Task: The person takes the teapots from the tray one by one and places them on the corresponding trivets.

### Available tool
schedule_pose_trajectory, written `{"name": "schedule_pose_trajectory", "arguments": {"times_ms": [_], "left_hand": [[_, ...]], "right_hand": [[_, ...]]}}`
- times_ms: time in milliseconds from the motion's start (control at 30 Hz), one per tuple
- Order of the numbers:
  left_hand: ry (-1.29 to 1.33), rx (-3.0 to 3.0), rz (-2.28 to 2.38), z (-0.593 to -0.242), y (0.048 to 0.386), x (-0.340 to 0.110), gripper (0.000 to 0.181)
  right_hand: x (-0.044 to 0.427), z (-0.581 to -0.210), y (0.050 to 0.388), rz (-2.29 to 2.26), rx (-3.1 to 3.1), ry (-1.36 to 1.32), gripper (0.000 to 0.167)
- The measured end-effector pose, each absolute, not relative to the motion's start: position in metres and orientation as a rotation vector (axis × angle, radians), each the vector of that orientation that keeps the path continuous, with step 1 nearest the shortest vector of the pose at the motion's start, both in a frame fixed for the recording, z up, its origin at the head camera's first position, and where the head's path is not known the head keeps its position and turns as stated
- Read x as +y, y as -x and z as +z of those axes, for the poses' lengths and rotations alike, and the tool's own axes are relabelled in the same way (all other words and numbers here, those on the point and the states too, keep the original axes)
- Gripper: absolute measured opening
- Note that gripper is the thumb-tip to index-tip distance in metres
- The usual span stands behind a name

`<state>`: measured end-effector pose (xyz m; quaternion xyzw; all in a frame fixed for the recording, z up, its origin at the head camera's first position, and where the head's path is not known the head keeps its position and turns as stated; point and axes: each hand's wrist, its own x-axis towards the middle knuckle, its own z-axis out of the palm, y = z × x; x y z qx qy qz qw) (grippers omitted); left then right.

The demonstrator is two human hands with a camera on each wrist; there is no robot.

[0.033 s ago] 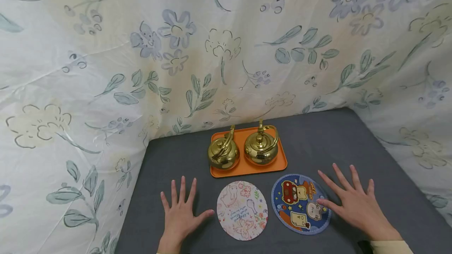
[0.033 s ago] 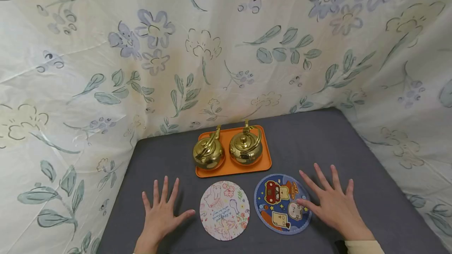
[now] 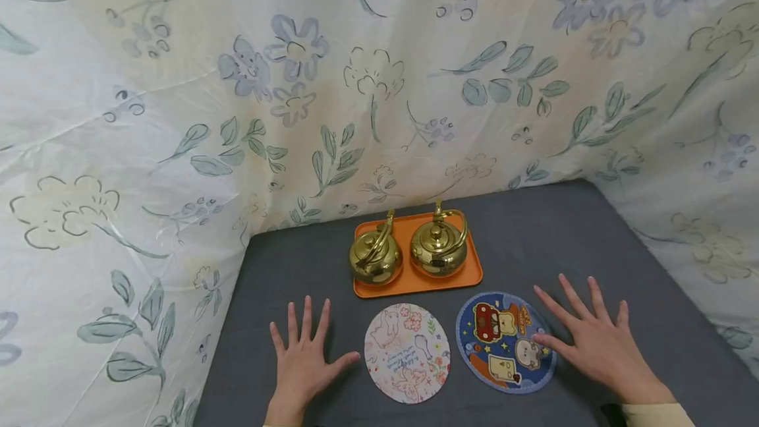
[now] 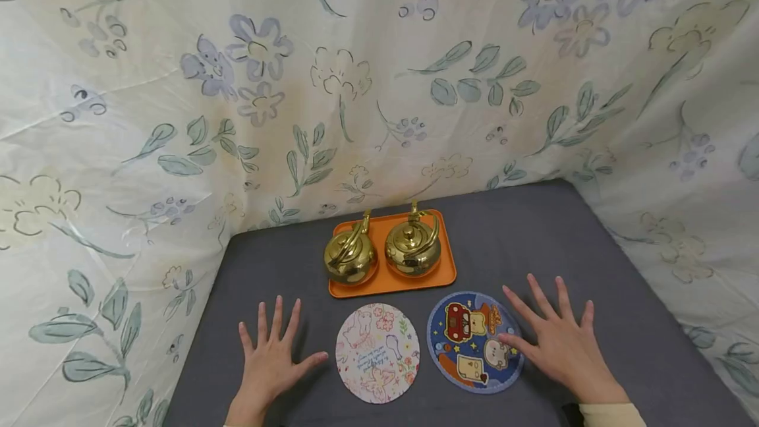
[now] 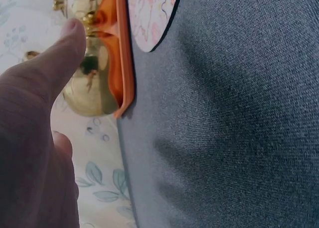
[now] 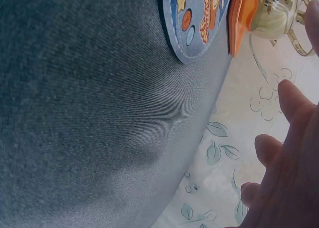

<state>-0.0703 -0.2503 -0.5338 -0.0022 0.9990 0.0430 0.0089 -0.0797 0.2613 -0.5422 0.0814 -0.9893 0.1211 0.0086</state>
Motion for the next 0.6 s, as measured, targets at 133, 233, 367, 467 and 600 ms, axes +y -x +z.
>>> {"name": "schedule_pose_trajectory", "arguments": {"times_ms": [133, 233, 367, 467, 600], "left_hand": [[-0.013, 3.137, 0.152, -0.533, 0.065, -0.252, 0.115], [-0.003, 3.132, 0.190, -0.531, 0.064, -0.252, 0.114], [0.036, 3.069, 0.202, -0.533, 0.063, -0.252, 0.115], [0.050, 3.026, 0.244, -0.537, 0.063, -0.251, 0.114], [0.040, 3.018, 0.327, -0.542, 0.065, -0.250, 0.112]], "right_hand": [[0.259, -0.544, 0.074, 0.388, -3.095, -0.246, 0.092], [0.258, -0.541, 0.073, 0.377, -3.098, -0.241, 0.091], [0.258, -0.540, 0.070, 0.383, -3.108, -0.236, 0.091], [0.259, -0.537, 0.069, 0.385, -3.126, -0.236, 0.091], [0.259, -0.531, 0.069, 0.392, -3.150, -0.250, 0.091]]}}
